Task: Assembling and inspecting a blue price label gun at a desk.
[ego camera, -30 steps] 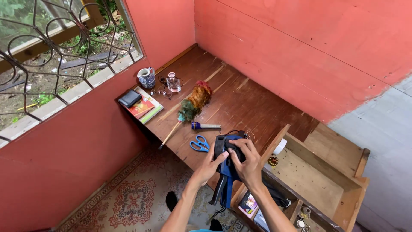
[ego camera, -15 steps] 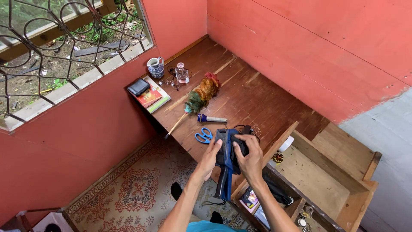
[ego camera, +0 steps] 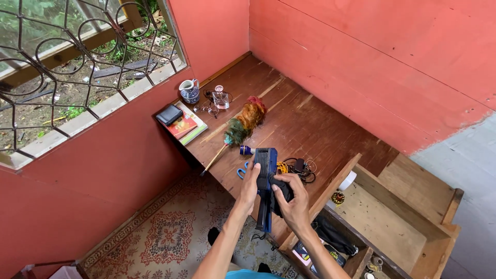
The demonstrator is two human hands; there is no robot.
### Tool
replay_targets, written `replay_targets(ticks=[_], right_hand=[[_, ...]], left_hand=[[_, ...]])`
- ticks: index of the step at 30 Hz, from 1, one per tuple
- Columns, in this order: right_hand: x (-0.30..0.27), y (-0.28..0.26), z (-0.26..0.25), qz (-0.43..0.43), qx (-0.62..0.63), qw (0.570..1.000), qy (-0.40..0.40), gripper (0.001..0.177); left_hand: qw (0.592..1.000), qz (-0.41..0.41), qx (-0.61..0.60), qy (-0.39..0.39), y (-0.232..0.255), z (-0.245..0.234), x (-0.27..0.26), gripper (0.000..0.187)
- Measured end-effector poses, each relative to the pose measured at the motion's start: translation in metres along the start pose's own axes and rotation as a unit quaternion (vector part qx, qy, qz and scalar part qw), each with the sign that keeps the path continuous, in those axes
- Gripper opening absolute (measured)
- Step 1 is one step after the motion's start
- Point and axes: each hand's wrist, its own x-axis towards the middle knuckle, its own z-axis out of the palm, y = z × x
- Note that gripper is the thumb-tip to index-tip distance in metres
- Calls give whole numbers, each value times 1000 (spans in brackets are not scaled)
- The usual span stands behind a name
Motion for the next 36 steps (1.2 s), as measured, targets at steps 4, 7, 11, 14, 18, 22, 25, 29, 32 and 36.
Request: replay_targets(ticks=[4, 7, 11, 14, 18, 22, 25, 29, 32, 36], right_hand=[[11, 2, 0, 1, -25, 1000, 6, 24], [23, -2, -2, 21, -18, 999, 27, 24], [14, -1, -2, -31, -47, 998, -23, 25], [16, -1, -2, -8, -63, 998, -29, 25], [27, 5, -3, -17, -69, 996, 52, 25], [13, -3, -7, -22, -105, 994, 34, 25], [11, -1, -9, -5, -85, 996, -3, 24], [20, -1, -8, -18, -64, 996, 61, 24], [5, 9, -5, -25, -74, 996, 41, 25], [-2, 0, -7, -13, -95, 995, 0, 25]], left_hand=[[999, -23, 37, 17, 16, 3, -11, 58], [995, -28, 100, 13, 27, 8, -20, 58], [983, 10, 169, 67, 25, 1, -20, 56], [945, 60, 309, 89, 30, 1, -26, 58], [940, 129, 313, 45, 12, 1, -35, 60], [940, 98, 320, 65, 25, 12, -43, 61], [937, 107, 326, 60, 31, 12, -48, 61], [935, 117, 334, 33, 26, 10, -49, 60], [940, 130, 313, 50, 32, 12, -50, 61], [935, 102, 337, 54, 49, 11, -49, 64]])
